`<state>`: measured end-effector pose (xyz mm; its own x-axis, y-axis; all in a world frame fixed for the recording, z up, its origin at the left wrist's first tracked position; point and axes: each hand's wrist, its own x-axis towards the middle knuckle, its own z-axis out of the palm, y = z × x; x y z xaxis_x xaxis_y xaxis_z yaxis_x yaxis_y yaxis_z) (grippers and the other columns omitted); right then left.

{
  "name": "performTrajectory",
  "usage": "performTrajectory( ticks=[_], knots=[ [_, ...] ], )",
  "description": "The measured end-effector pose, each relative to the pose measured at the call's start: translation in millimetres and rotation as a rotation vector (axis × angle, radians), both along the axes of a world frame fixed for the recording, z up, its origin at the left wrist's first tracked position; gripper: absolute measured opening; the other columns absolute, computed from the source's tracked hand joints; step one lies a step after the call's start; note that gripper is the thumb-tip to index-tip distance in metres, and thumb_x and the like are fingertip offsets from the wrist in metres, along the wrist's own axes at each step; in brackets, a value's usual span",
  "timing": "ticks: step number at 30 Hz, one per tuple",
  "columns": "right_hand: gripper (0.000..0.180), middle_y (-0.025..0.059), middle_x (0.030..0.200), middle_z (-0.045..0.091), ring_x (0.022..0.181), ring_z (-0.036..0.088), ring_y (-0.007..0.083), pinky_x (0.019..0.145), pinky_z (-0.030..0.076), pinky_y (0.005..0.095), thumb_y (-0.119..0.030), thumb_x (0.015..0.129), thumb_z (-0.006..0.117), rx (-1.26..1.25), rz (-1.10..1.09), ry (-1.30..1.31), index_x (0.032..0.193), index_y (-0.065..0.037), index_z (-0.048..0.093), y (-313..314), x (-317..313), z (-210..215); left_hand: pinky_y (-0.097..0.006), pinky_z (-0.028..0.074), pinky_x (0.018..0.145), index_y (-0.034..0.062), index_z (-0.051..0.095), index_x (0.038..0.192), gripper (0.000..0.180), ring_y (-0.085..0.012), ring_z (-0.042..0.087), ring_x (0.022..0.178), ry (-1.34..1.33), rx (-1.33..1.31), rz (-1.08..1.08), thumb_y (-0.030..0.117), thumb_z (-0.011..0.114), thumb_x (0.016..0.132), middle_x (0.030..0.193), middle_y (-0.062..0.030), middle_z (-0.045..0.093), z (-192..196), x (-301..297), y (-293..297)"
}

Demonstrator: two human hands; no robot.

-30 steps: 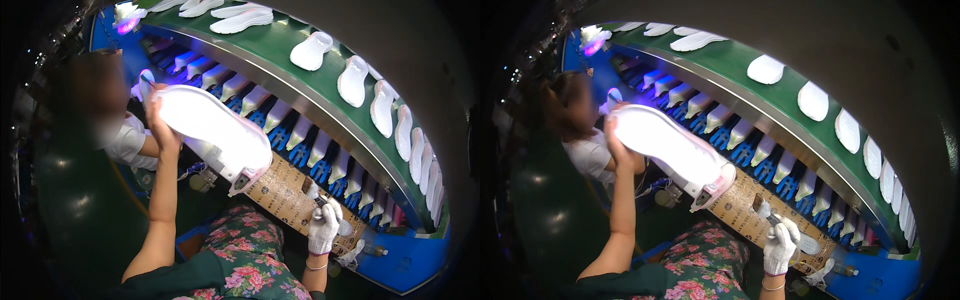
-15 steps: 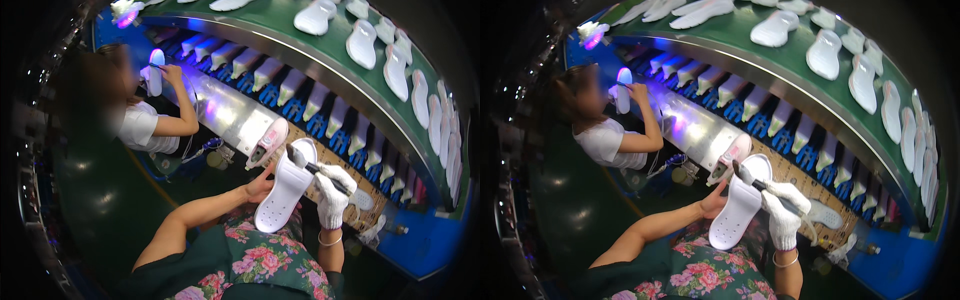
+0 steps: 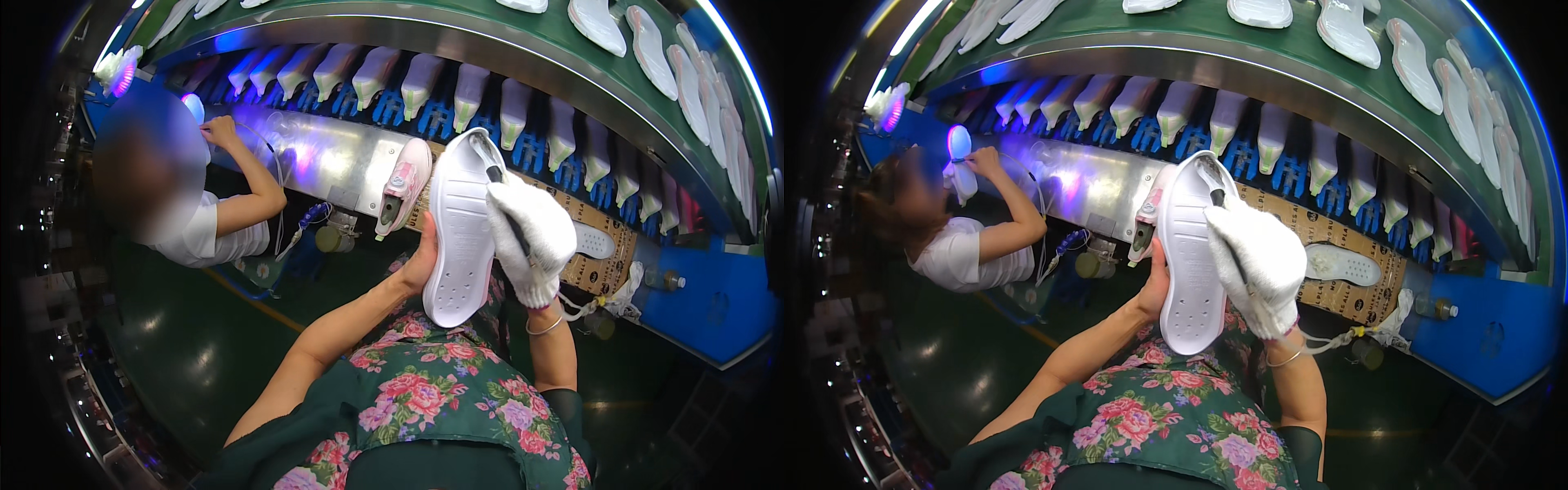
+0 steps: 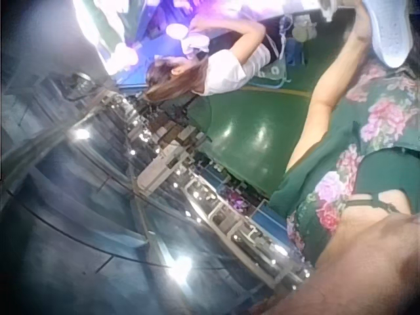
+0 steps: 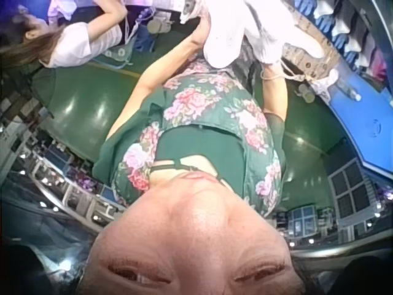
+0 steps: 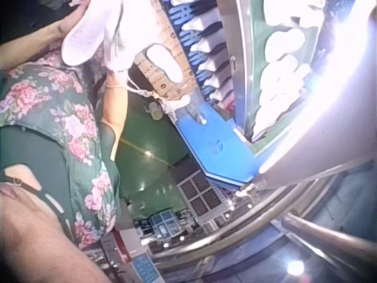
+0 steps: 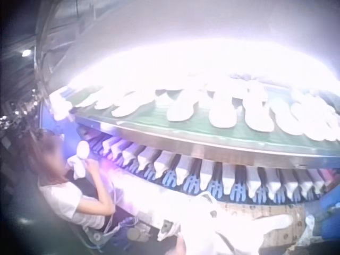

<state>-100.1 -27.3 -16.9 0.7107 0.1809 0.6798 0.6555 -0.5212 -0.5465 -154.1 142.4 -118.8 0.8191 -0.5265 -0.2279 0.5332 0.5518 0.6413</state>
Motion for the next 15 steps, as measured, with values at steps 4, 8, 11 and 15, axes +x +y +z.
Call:
performTrajectory(
  ticks=[4, 8, 11, 15],
  knots=[
    [0.032, 0.0129, 0.088, 0.073, 0.076, 0.071, 0.0283, 0.072, 0.056, 0.0348, 0.002, 0.071, 0.078, -0.011, 0.155, 0.069, 0.101, -0.007, 0.075, 9.0, -17.3, 2.0, -0.043, 0.040, 0.114, 0.0115, 0.024, 0.158, 0.098, -0.0250, 0.046, 0.139, 0.040, 0.034, -0.027, 0.082, 0.010, 0.091, 0.153, -0.0123, 0.044, 0.4, 7.4, -1.8],
    [0.016, 0.0106, 0.092, 0.075, 0.079, 0.073, 0.0203, 0.073, 0.057, 0.0318, 0.002, 0.076, 0.077, 0.340, 0.162, 0.341, 0.092, -0.003, 0.077, 4.6, -18.3, -0.8, -0.043, 0.051, 0.100, 0.0103, 0.030, 0.155, 0.099, -0.0263, 0.058, 0.123, -0.007, -0.012, 0.050, 0.082, 0.010, 0.090, 0.141, -0.0130, 0.053, 3.3, 12.5, 8.0],
    [0.020, 0.0131, 0.094, 0.075, 0.080, 0.072, 0.0222, 0.074, 0.056, 0.0315, 0.004, 0.079, 0.076, 0.411, -0.030, 0.233, 0.098, -0.001, 0.075, 7.0, -6.1, -19.0, -0.043, 0.060, 0.081, 0.0075, 0.037, 0.150, 0.107, -0.0298, 0.070, 0.097, 0.002, -0.166, -0.018, 0.088, 0.012, 0.085, 0.124, -0.0160, 0.064, -1.1, 19.1, 14.6],
    [0.029, 0.0125, 0.095, 0.074, 0.081, 0.072, 0.0290, 0.075, 0.056, 0.0335, 0.000, 0.073, 0.078, -0.008, 0.224, 0.162, 0.101, -0.010, 0.076, 14.9, -22.1, -8.6, -0.046, 0.047, 0.109, 0.0114, 0.024, 0.158, 0.104, -0.0290, 0.055, 0.130, 0.055, 0.016, 0.151, 0.087, 0.015, 0.087, 0.148, -0.0156, 0.048, -4.0, 28.9, 13.7]
  ],
)
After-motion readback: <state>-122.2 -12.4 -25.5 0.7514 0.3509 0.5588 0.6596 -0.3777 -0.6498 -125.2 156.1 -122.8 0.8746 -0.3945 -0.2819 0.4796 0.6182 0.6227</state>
